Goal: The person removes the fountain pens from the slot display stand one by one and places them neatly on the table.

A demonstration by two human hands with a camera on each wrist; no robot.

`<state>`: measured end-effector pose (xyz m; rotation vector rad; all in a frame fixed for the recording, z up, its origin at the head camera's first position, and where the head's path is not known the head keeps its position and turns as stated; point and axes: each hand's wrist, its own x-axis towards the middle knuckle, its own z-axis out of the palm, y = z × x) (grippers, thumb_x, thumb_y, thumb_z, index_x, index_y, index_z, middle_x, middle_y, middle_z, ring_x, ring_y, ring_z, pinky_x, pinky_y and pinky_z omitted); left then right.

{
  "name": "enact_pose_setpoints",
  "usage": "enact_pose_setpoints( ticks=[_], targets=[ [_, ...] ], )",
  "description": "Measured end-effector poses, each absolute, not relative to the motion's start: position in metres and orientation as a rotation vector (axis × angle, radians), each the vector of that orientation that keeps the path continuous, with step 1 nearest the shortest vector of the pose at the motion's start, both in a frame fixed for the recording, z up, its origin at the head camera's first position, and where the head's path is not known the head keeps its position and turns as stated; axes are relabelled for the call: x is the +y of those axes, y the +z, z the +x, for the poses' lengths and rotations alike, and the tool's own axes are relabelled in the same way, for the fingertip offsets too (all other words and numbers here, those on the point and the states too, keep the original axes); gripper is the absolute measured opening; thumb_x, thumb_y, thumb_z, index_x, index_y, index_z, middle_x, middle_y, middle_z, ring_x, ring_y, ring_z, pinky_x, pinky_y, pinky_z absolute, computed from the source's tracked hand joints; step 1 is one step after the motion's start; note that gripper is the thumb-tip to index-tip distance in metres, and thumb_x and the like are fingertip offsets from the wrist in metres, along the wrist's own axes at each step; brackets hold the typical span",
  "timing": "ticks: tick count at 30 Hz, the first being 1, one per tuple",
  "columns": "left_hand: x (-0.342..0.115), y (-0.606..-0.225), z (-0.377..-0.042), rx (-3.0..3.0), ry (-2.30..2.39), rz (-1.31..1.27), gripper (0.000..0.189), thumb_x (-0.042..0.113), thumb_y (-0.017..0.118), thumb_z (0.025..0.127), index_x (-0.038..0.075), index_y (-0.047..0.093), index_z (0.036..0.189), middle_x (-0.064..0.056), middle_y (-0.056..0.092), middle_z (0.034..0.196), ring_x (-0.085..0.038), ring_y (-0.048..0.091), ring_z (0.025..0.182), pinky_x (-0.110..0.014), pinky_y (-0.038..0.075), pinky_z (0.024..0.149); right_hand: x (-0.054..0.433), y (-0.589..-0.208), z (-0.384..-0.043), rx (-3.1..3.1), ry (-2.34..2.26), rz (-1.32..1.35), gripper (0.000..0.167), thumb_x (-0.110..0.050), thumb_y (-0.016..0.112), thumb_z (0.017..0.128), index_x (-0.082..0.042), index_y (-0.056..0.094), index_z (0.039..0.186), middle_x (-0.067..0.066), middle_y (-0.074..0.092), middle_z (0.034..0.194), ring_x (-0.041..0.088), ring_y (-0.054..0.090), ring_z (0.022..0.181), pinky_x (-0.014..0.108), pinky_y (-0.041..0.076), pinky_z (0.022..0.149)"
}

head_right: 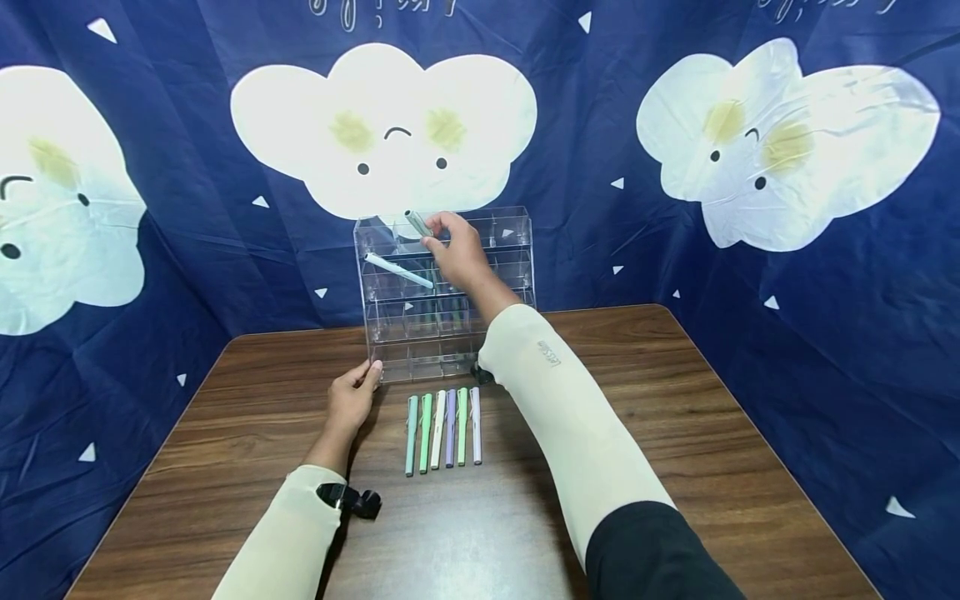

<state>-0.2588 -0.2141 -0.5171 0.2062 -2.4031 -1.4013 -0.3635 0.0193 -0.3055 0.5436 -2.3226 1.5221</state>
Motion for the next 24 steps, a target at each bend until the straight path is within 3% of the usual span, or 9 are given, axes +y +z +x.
enact_pose_setpoints(
  ticks=[4, 10, 13, 16, 24],
  targets=[
    [-0.214, -0.517, -0.258, -2.416, -1.398, 0.21, 0.046, 0.04, 0.07, 0.108, 0.014, 0.071, 0.145, -0.02, 0.075, 0.137, -0.043, 0.066, 0.138, -0.057, 0.049, 0.12, 0.023, -0.303, -0.357, -2.299, 1.633, 0.541, 0.017, -0.008, 0.07, 0.107, -0.005, 0.061, 0.12, 0.007, 0.057, 0.119, 0.014, 0.059, 0.071, 0.028, 0.048, 0.059],
    [-0.214, -0.518, -0.259, -2.43, -1.395, 0.215, 0.047, 0.042, 0.069, 0.108, 0.014, 0.07, 0.146, -0.02, 0.075, 0.138, -0.043, 0.066, 0.137, -0.057, 0.049, 0.12, 0.029, -0.301, -0.344, -2.347, 1.608, 0.561, 0.019, -0.011, 0.072, 0.106, -0.008, 0.062, 0.122, 0.009, 0.063, 0.133, 0.01, 0.054, 0.065, 0.027, 0.044, 0.06],
    [-0.215, -0.518, -0.259, -2.432, -1.392, 0.216, 0.047, 0.042, 0.069, 0.108, 0.014, 0.07, 0.147, -0.02, 0.074, 0.138, -0.043, 0.066, 0.137, -0.057, 0.048, 0.12, 0.033, -0.301, -0.337, -2.327, 1.665, 0.601, 0.02, -0.011, 0.075, 0.105, -0.009, 0.062, 0.12, 0.005, 0.063, 0.126, 0.01, 0.045, 0.057, 0.028, 0.039, 0.057],
    [-0.215, -0.518, -0.26, -2.435, -1.39, 0.22, 0.048, 0.043, 0.068, 0.109, 0.014, 0.07, 0.147, -0.021, 0.074, 0.138, -0.044, 0.066, 0.137, -0.057, 0.048, 0.12, 0.037, -0.303, -0.329, -2.313, 1.713, 0.648, 0.021, -0.012, 0.078, 0.103, -0.01, 0.062, 0.117, 0.004, 0.061, 0.107, 0.011, 0.038, 0.052, 0.029, 0.037, 0.054],
    [-0.214, -0.518, -0.26, -2.424, -1.407, 0.218, 0.048, 0.042, 0.069, 0.108, 0.015, 0.07, 0.147, -0.022, 0.075, 0.137, -0.044, 0.067, 0.136, -0.058, 0.049, 0.119, 0.047, -0.319, -0.312, -2.328, 1.689, 0.743, 0.026, -0.013, 0.084, 0.098, -0.012, 0.061, 0.109, 0.0, 0.062, 0.108, 0.012, 0.034, 0.051, 0.029, 0.039, 0.056]
  ],
)
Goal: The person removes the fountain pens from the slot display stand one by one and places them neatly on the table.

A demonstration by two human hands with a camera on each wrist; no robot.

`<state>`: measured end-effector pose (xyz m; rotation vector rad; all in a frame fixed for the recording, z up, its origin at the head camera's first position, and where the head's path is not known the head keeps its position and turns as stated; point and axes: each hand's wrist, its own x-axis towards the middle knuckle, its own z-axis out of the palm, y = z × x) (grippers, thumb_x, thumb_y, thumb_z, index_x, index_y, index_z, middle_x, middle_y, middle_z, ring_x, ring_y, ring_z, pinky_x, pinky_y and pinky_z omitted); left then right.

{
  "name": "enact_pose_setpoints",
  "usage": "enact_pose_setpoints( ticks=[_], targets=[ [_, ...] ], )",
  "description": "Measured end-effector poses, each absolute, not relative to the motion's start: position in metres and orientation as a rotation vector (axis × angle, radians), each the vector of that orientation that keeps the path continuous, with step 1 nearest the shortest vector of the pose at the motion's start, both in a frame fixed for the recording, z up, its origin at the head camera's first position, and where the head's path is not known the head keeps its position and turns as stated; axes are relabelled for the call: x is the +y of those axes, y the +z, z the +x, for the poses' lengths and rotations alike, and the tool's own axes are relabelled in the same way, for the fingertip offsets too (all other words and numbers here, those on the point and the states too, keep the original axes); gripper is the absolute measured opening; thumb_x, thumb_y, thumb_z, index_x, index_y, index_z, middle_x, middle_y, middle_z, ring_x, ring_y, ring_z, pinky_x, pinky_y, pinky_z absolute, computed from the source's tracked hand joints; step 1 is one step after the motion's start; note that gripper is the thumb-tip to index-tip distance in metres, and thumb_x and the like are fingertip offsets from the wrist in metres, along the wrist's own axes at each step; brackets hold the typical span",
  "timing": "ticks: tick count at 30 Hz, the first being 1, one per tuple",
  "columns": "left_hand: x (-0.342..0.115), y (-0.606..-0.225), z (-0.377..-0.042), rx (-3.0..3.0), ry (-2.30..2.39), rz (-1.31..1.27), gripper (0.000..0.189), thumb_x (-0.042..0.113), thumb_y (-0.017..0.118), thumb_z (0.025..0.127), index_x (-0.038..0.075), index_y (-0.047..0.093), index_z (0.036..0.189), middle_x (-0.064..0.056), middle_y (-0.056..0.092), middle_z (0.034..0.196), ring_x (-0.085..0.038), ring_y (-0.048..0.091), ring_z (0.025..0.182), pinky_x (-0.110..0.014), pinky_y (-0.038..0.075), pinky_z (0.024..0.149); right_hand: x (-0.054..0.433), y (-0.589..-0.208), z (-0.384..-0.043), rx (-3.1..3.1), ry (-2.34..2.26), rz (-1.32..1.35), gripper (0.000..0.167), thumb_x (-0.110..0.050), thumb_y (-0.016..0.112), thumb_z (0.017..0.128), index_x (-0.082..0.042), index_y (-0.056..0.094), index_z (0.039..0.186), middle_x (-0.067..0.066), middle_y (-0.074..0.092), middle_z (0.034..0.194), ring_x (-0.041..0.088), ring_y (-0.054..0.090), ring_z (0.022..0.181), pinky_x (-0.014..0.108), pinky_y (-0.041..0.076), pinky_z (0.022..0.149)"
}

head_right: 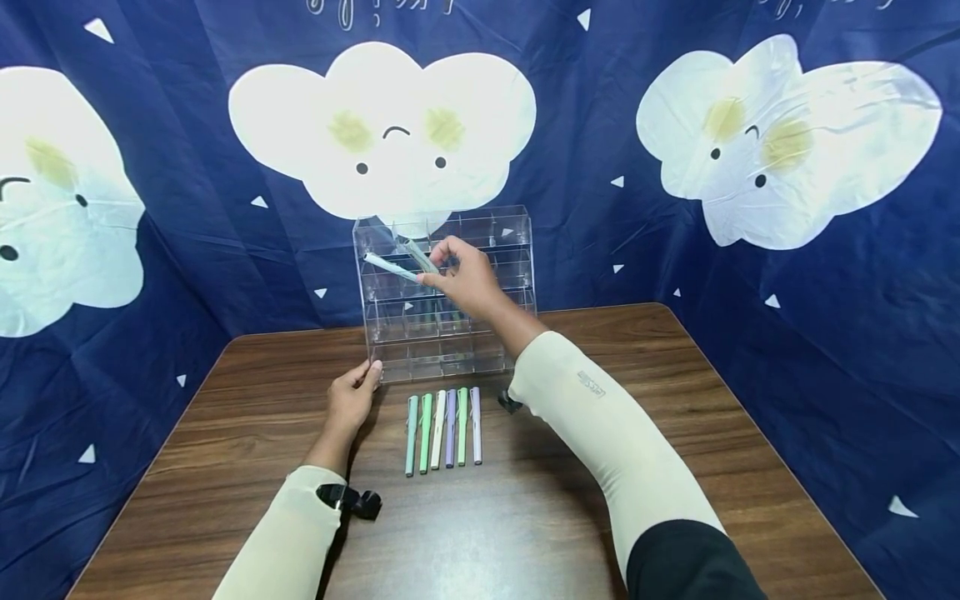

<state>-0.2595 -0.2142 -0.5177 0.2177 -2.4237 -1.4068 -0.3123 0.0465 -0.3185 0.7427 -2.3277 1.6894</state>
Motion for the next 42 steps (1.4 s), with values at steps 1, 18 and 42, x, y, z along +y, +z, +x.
enact_pose_setpoints(
  ticks=[1, 18, 42],
  targets=[
    [-0.214, -0.518, -0.259, -2.421, -1.411, 0.218, 0.048, 0.042, 0.069, 0.108, 0.015, 0.07, 0.147, -0.022, 0.075, 0.137, -0.044, 0.066, 0.137, -0.057, 0.049, 0.12, 0.047, -0.32, -0.311, -2.325, 1.701, 0.755, 0.028, -0.012, 0.085, 0.097, -0.011, 0.06, 0.11, 0.002, 0.06, 0.105, 0.011, 0.033, 0.051, 0.029, 0.039, 0.056],
    [-0.214, -0.515, -0.259, -2.429, -1.424, 0.222, 0.048, 0.044, 0.069, 0.108, 0.016, 0.071, 0.147, -0.021, 0.075, 0.137, -0.043, 0.066, 0.138, -0.057, 0.048, 0.12, 0.08, -0.362, -0.283, -2.383, 1.851, 0.765, 0.09, -0.012, 0.088, 0.093, -0.034, 0.042, 0.167, 0.008, 0.058, 0.088, 0.011, 0.043, 0.043, 0.028, 0.043, 0.042],
    [-0.213, -0.517, -0.259, -2.42, -1.44, 0.233, 0.046, 0.043, 0.07, 0.108, 0.017, 0.071, 0.146, -0.021, 0.077, 0.134, -0.041, 0.066, 0.138, -0.056, 0.049, 0.12, 0.12, -0.411, -0.258, -2.542, 2.021, 0.78, 0.082, 0.009, 0.075, 0.096, -0.01, 0.04, 0.168, 0.008, 0.058, 0.099, 0.019, 0.063, 0.063, 0.023, 0.048, 0.051]
  ],
)
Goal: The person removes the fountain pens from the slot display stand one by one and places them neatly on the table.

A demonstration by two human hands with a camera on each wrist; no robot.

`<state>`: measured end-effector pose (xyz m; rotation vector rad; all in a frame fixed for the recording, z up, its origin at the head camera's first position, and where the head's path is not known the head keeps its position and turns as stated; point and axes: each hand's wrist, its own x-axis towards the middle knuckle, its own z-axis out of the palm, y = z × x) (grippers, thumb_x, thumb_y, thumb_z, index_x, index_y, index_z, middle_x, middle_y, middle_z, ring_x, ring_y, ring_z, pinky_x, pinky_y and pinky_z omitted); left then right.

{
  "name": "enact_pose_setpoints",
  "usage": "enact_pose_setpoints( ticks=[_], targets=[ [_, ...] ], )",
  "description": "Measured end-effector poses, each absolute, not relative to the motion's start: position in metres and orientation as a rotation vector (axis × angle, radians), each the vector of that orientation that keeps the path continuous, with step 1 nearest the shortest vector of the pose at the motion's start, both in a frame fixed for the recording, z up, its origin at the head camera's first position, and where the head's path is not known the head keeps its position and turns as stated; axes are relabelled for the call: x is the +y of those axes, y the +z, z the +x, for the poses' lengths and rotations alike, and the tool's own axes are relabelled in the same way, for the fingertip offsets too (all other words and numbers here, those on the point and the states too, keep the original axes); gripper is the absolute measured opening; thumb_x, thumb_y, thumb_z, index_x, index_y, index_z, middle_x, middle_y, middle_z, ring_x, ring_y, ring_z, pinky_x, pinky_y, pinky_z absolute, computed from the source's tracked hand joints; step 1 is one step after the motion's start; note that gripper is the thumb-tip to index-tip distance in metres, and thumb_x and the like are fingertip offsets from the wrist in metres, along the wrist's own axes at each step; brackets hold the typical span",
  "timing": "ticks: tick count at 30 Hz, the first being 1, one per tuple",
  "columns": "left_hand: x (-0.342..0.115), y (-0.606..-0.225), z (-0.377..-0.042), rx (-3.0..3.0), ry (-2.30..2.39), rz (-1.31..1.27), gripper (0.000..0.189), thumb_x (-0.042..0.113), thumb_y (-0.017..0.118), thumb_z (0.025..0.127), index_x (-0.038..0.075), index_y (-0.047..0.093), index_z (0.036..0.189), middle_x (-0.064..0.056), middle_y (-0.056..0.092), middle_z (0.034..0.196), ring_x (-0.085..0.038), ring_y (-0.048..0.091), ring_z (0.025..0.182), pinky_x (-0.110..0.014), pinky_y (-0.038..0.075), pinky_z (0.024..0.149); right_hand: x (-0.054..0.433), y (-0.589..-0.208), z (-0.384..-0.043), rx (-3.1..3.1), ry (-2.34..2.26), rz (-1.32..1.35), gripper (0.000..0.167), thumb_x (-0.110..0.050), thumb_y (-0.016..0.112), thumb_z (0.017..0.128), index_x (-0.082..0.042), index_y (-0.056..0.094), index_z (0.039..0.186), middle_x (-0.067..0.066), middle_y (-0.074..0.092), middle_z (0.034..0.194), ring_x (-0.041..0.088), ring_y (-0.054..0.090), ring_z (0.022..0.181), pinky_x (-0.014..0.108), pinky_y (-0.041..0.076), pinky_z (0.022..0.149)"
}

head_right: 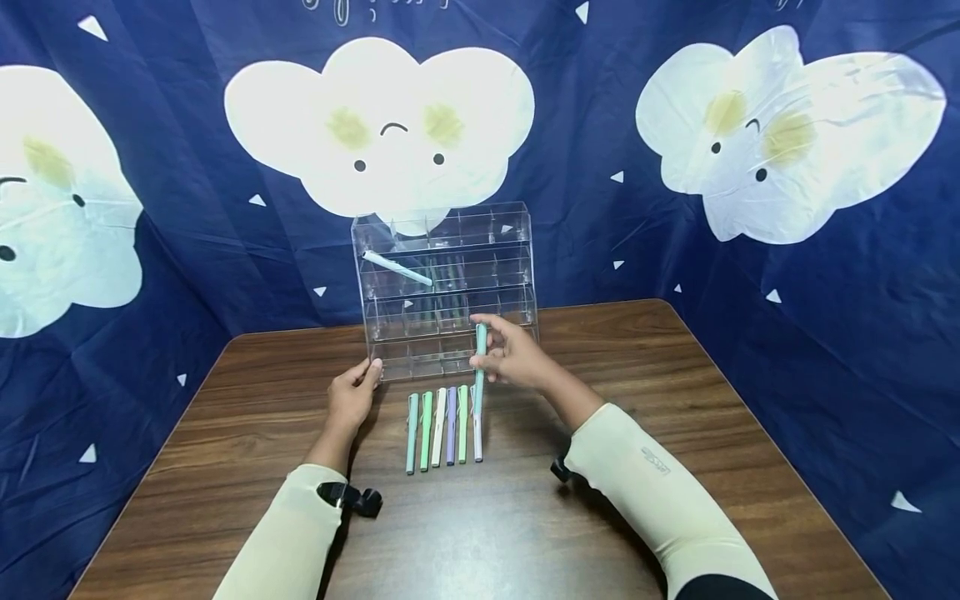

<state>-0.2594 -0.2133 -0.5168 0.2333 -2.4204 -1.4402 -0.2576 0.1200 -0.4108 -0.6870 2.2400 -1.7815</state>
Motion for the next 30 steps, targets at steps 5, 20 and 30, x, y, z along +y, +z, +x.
enact_pose_setpoints(
  ticks=[5, 20, 30],
  targets=[
    [-0.213, -0.517, -0.259, -2.433, -1.423, 0.241, 0.047, 0.043, 0.069, 0.108, 0.017, 0.07, 0.147, -0.021, 0.076, 0.134, -0.043, 0.066, 0.137, -0.057, 0.049, 0.119, 0.127, -0.421, -0.256, 2.266, -1.725, -0.679, 0.082, 0.008, 0.081, 0.092, -0.004, 0.044, 0.164, 0.007, 0.059, 0.098, 0.014, 0.061, 0.063, 0.027, 0.055, 0.056],
    [-0.214, -0.515, -0.26, -2.409, -1.42, 0.241, 0.046, 0.042, 0.071, 0.107, 0.016, 0.072, 0.145, -0.021, 0.078, 0.129, -0.043, 0.067, 0.136, -0.057, 0.049, 0.12, 0.138, -0.451, -0.255, 2.314, -1.597, -0.611, 0.077, 0.001, 0.088, 0.088, 0.0, 0.052, 0.156, 0.008, 0.06, 0.091, 0.011, 0.052, 0.059, 0.033, 0.056, 0.057],
    [-0.213, -0.518, -0.26, -2.426, -1.417, 0.23, 0.047, 0.043, 0.069, 0.108, 0.016, 0.071, 0.146, -0.02, 0.076, 0.135, -0.04, 0.066, 0.138, -0.054, 0.048, 0.121, 0.14, -0.467, -0.252, 2.327, -1.487, -0.623, 0.075, -0.001, 0.088, 0.089, 0.004, 0.052, 0.155, 0.006, 0.06, 0.088, 0.017, 0.056, 0.06, 0.034, 0.057, 0.056]
  ],
)
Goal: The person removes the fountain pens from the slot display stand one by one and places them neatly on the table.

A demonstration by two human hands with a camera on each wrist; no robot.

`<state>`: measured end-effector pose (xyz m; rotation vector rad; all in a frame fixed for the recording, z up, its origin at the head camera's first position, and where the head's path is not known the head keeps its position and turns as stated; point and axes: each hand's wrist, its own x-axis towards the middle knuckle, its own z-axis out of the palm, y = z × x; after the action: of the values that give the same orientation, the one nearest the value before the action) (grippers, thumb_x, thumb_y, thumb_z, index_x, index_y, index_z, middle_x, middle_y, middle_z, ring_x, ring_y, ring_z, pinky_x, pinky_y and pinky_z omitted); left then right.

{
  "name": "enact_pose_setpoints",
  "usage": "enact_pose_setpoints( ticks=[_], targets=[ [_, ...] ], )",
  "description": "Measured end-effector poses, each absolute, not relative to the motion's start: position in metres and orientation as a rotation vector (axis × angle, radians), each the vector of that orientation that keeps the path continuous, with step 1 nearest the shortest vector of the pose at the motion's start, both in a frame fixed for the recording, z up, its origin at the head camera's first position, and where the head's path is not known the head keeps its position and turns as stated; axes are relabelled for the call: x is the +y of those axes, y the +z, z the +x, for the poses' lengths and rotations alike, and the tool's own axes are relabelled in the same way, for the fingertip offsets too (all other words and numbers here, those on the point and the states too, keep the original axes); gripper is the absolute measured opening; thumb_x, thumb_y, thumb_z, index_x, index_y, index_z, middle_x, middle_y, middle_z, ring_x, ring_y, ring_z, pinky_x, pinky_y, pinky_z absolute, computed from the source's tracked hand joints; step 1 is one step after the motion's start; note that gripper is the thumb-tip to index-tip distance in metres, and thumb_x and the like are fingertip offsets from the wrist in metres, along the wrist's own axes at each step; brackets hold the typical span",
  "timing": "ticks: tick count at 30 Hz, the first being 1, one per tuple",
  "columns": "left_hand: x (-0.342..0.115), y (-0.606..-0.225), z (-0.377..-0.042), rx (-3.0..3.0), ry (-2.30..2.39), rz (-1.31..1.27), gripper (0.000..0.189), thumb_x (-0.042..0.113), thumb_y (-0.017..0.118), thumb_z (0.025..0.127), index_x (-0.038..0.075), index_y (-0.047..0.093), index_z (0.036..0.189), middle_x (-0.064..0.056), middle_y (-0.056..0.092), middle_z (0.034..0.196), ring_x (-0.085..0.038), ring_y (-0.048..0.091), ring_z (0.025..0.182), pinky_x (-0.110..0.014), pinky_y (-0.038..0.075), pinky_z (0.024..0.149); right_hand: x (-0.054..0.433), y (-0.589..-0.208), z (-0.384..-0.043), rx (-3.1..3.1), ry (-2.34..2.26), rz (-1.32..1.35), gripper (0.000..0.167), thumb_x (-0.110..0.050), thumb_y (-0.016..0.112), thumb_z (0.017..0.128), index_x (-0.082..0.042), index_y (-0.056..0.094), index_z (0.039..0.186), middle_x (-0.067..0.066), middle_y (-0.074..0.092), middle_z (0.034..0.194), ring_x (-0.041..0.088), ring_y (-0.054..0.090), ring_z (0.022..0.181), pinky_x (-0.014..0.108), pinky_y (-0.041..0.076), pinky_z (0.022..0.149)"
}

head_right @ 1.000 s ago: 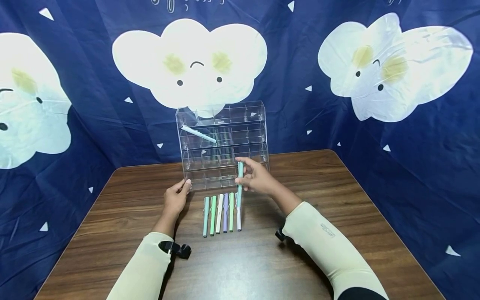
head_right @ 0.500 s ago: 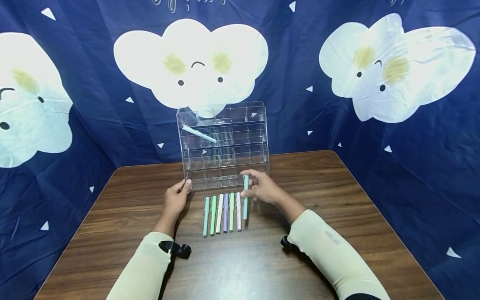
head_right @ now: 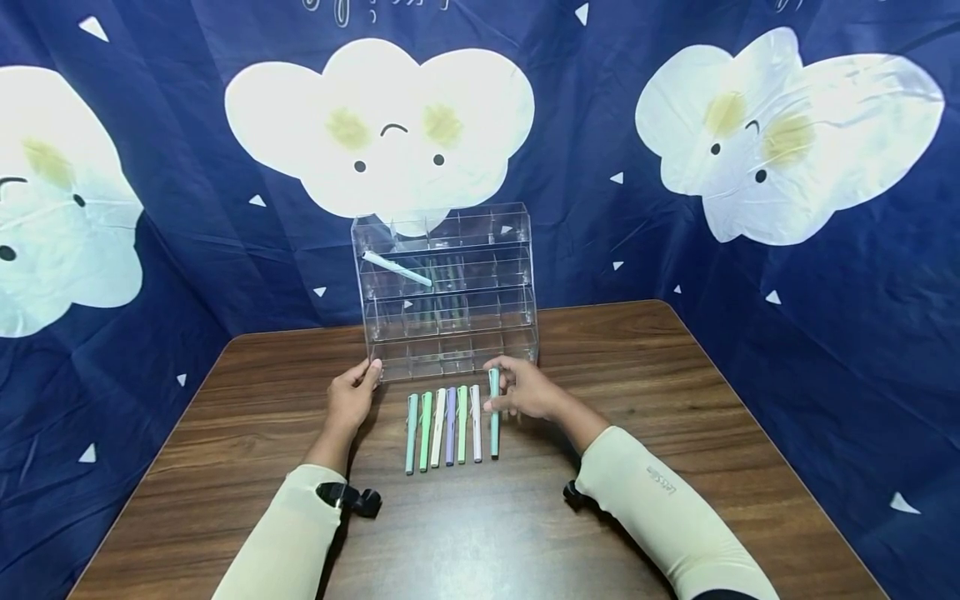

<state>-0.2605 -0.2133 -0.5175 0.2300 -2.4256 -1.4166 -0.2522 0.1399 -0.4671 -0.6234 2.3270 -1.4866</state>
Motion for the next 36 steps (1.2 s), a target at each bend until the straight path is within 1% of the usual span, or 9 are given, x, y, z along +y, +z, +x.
enact_pose_setpoints(
  ticks=[6, 10, 13, 15, 17, 21, 25, 28, 36],
  targets=[
    [-0.214, -0.52, -0.261, -2.406, -1.419, 0.218, 0.049, 0.047, 0.069, 0.107, 0.016, 0.072, 0.144, -0.021, 0.078, 0.132, -0.044, 0.067, 0.136, -0.058, 0.049, 0.119, 0.138, -0.474, -0.251, 2.34, -1.446, -0.631, 0.077, -0.002, 0.088, 0.089, 0.004, 0.05, 0.156, 0.005, 0.06, 0.088, 0.017, 0.059, 0.06, 0.032, 0.059, 0.057],
    [-0.219, -0.532, -0.269, -2.377, -1.368, 0.207, 0.05, 0.058, 0.068, 0.104, 0.023, 0.077, 0.139, -0.013, 0.083, 0.119, -0.04, 0.073, 0.125, -0.053, 0.054, 0.111, 0.137, -0.476, -0.252, 2.356, -1.428, -0.641, 0.077, -0.004, 0.088, 0.091, 0.006, 0.049, 0.157, 0.007, 0.06, 0.089, 0.017, 0.06, 0.061, 0.033, 0.059, 0.058],
    [-0.219, -0.531, -0.267, -2.38, -1.372, 0.212, 0.047, 0.055, 0.069, 0.105, 0.023, 0.076, 0.14, -0.014, 0.084, 0.118, -0.039, 0.074, 0.125, -0.051, 0.054, 0.112, 0.136, -0.478, -0.255, 2.367, -1.376, -0.632, 0.076, -0.008, 0.087, 0.093, 0.006, 0.049, 0.157, 0.008, 0.061, 0.091, 0.017, 0.063, 0.062, 0.031, 0.057, 0.058],
    [-0.217, -0.524, -0.263, -2.387, -1.401, 0.208, 0.047, 0.048, 0.07, 0.106, 0.018, 0.074, 0.142, -0.019, 0.081, 0.122, -0.043, 0.07, 0.131, -0.056, 0.051, 0.116, 0.137, -0.479, -0.256, 2.375, -1.326, -0.634, 0.075, -0.011, 0.087, 0.094, 0.005, 0.049, 0.156, 0.008, 0.062, 0.091, 0.017, 0.064, 0.064, 0.03, 0.055, 0.059],
    [-0.217, -0.524, -0.262, -2.384, -1.399, 0.208, 0.048, 0.049, 0.07, 0.106, 0.017, 0.075, 0.142, -0.018, 0.082, 0.121, -0.043, 0.07, 0.131, -0.056, 0.051, 0.117, 0.137, -0.48, -0.259, 2.383, -1.269, -0.647, 0.074, -0.014, 0.086, 0.095, 0.005, 0.049, 0.156, 0.007, 0.062, 0.09, 0.016, 0.063, 0.064, 0.029, 0.053, 0.06],
    [-0.217, -0.527, -0.265, -2.367, -1.373, 0.198, 0.049, 0.053, 0.071, 0.104, 0.018, 0.077, 0.139, -0.016, 0.083, 0.116, -0.043, 0.072, 0.127, -0.055, 0.053, 0.113, 0.137, -0.481, -0.263, 2.39, -1.207, -0.666, 0.073, -0.017, 0.087, 0.095, 0.005, 0.05, 0.155, 0.004, 0.063, 0.084, 0.013, 0.057, 0.062, 0.028, 0.051, 0.059],
    [-0.215, -0.52, -0.26, -2.391, -1.39, 0.206, 0.049, 0.047, 0.069, 0.106, 0.014, 0.073, 0.143, -0.022, 0.079, 0.127, -0.046, 0.067, 0.134, -0.06, 0.049, 0.118, 0.137, -0.482, -0.267, 2.367, -1.212, -0.635, 0.073, -0.017, 0.089, 0.094, 0.005, 0.053, 0.152, 0.0, 0.062, 0.08, 0.01, 0.051, 0.058, 0.026, 0.047, 0.056],
    [-0.214, -0.52, -0.261, -2.397, -1.37, 0.223, 0.049, 0.048, 0.069, 0.106, 0.014, 0.074, 0.142, -0.02, 0.079, 0.127, -0.045, 0.068, 0.134, -0.061, 0.049, 0.117, 0.137, -0.483, -0.269, 2.346, -1.225, -0.611, 0.072, -0.017, 0.089, 0.093, 0.005, 0.054, 0.152, 0.0, 0.061, 0.08, 0.009, 0.046, 0.056, 0.025, 0.043, 0.054],
    [-0.214, -0.52, -0.262, -2.393, -1.405, 0.217, 0.049, 0.046, 0.07, 0.106, 0.013, 0.073, 0.143, -0.021, 0.079, 0.127, -0.045, 0.067, 0.135, -0.059, 0.049, 0.118, 0.136, -0.487, -0.272, 2.307, -1.26, -0.567, 0.073, -0.016, 0.091, 0.091, 0.004, 0.055, 0.151, 0.0, 0.06, 0.08, 0.009, 0.043, 0.055, 0.024, 0.04, 0.052]
  ],
)
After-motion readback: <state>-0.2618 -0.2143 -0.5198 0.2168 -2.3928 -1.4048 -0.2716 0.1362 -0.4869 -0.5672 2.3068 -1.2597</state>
